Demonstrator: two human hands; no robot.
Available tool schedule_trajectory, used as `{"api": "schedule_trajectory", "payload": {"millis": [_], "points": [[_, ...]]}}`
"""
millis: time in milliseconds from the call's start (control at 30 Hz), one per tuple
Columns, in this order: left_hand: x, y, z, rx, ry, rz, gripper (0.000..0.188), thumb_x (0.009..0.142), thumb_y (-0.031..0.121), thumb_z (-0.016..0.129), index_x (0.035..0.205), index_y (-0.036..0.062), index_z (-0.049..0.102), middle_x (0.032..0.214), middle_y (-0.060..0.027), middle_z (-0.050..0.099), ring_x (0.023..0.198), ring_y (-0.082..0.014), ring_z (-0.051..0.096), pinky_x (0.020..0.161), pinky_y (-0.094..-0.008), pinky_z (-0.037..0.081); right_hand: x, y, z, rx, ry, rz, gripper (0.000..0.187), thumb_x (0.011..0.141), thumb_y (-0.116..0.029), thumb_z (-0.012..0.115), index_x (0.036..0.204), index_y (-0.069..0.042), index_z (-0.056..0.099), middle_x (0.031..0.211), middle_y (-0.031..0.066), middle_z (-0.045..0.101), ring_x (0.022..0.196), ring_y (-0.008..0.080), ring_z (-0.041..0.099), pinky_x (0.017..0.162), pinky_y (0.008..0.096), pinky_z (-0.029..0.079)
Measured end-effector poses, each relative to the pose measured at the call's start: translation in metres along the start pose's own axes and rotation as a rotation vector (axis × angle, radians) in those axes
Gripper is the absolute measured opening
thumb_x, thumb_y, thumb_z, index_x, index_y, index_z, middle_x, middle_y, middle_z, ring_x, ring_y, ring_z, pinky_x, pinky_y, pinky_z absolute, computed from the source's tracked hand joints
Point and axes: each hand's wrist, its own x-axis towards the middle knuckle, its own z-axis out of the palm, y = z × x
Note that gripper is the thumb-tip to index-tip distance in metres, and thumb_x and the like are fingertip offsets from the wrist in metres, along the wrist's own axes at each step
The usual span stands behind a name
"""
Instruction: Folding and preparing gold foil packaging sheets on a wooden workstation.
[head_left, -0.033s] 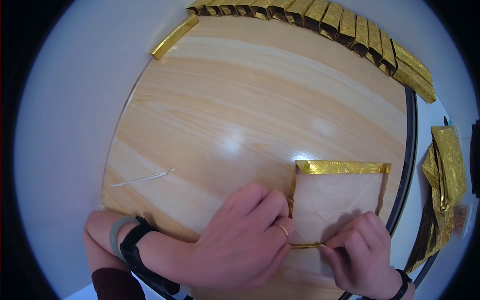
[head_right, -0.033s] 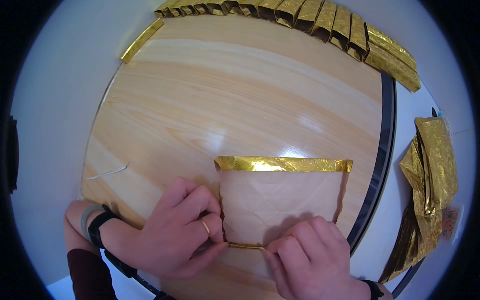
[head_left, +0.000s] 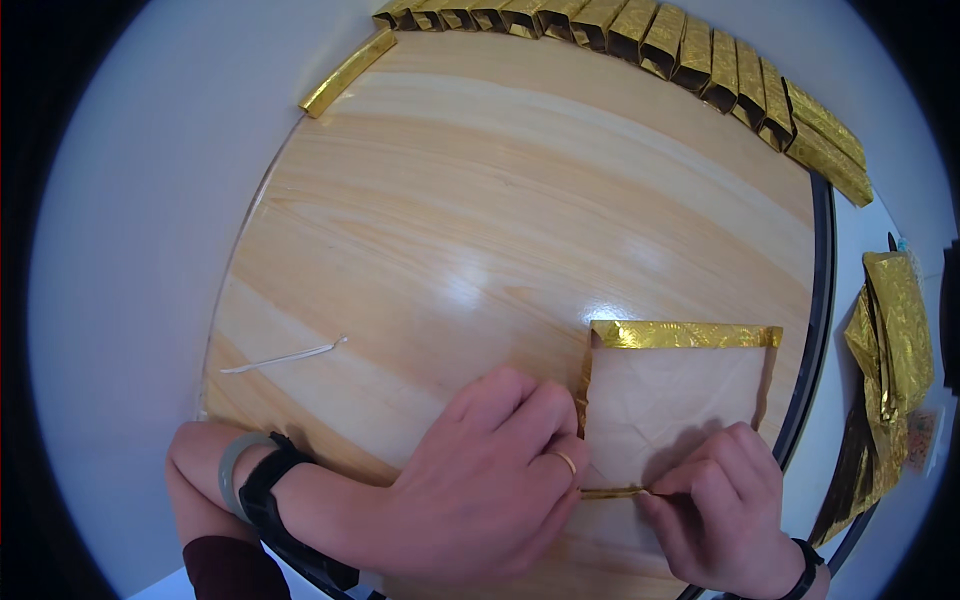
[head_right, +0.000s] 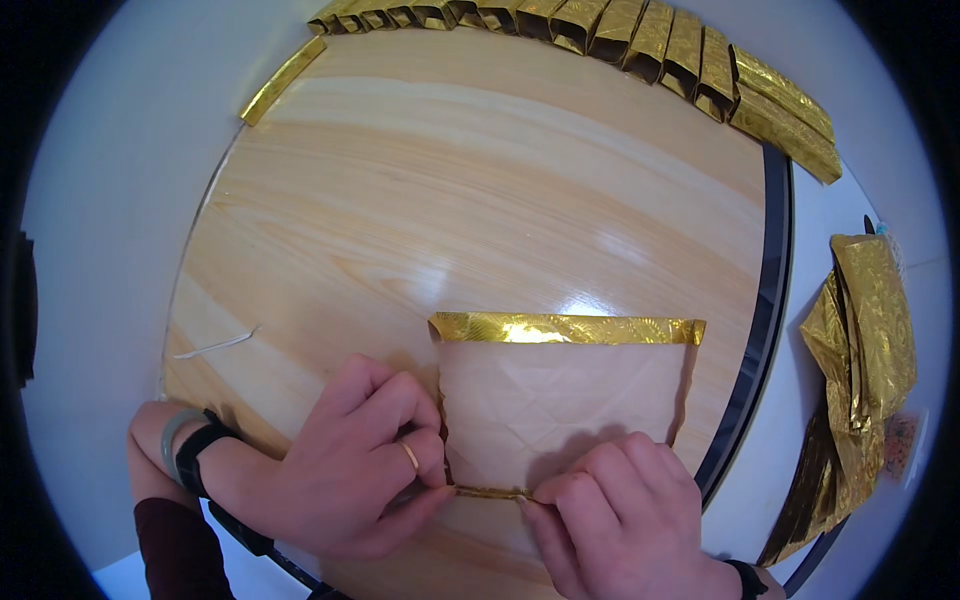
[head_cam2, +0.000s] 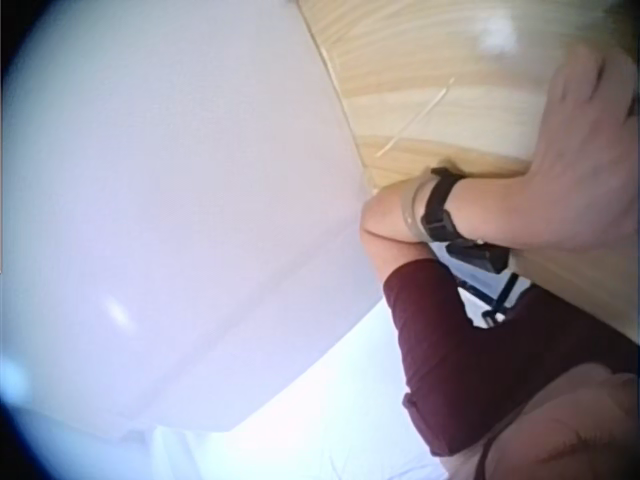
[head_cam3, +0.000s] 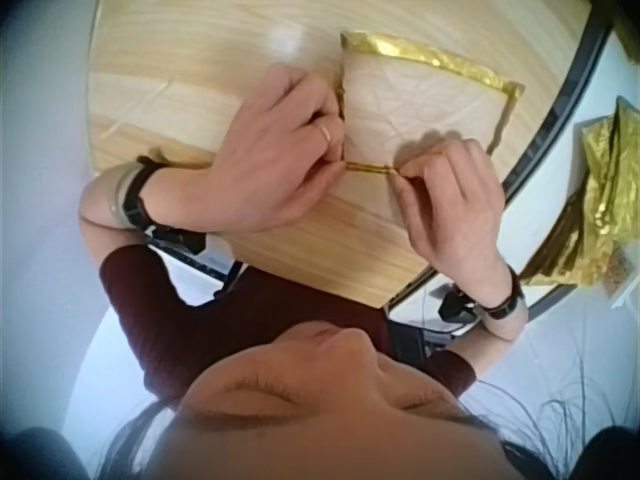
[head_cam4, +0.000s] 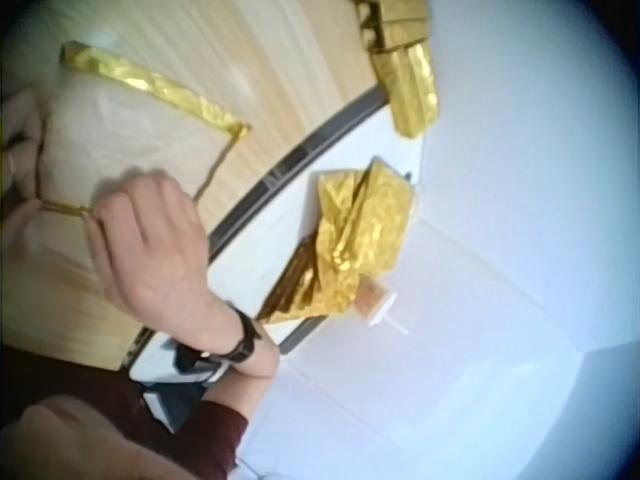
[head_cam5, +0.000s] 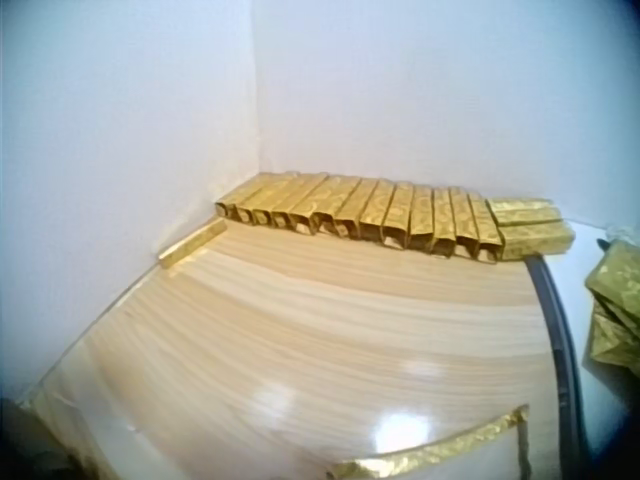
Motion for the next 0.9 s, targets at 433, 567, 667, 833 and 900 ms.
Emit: {"api": "schedule_trajectory", "payload": {"millis": [433,567,667,833,900], "points": [[0.0016,0.001,-0.0024,-0.031,-0.013,-0.046,0.027,0.062,0.007,0.077,0.077,0.0089,0.055,0.09,-0.0087,0.052,0.084,-0.0286,0.046,0.075,-0.038,0.035,0.0067,-0.0002,0.0024,0.058,0.078,-0.006,0.022,0.07,-0.002,0.076,0.08,-0.003,0.056,0.074,0.0108,0.053,0.066,0.0284,0.05,0.058,0.0363,0.04],[0.001,0.0,-0.0005,-0.032,0.034,-0.028,0.026,0.062,0.007,0.076,0.077,0.0085,0.055,0.089,-0.0088,0.053,0.083,-0.0284,0.046,0.075,-0.0384,0.035,0.0054,-0.0024,0.0025,0.02,0.069,0.002,0.022,0.071,-0.003,0.076,0.081,-0.003,0.056,0.075,0.0109,0.054,0.068,0.0288,0.051,0.06,0.0359,0.041],[0.0007,0.0003,-0.0003,-0.024,0.03,-0.027,0.025,0.062,0.007,0.076,0.077,0.0084,0.055,0.088,-0.009,0.053,0.083,-0.0283,0.047,0.075,-0.0389,0.035,0.004,-0.0029,0.0051,-0.013,0.089,-0.007,0.024,0.07,-0.003,0.076,0.083,-0.003,0.056,0.076,0.0103,0.055,0.069,0.0284,0.052,0.061,0.0362,0.041],[0.001,-0.0005,-0.0052,-0.003,-0.015,-0.012,0.025,0.063,0.008,0.076,0.077,0.0077,0.055,0.088,-0.009,0.053,0.083,-0.0282,0.047,0.075,-0.0394,0.035,0.0025,-0.0039,0.0071,-0.046,0.083,0.007,0.026,0.069,-0.004,0.076,0.084,-0.004,0.055,0.079,0.0089,0.056,0.072,0.0277,0.053,0.062,0.037,0.042],[0.0017,0.0,-0.0065,0.009,-0.054,0.001,0.025,0.063,0.008,0.076,0.077,0.0072,0.055,0.088,-0.0091,0.053,0.083,-0.0282,0.047,0.075,-0.0394,0.036,0.0028,-0.0051,0.0068,-0.058,0.078,0.01,0.027,0.069,-0.004,0.076,0.084,-0.005,0.054,0.079,0.0087,0.056,0.072,0.0276,0.053,0.063,0.037,0.042]]}}
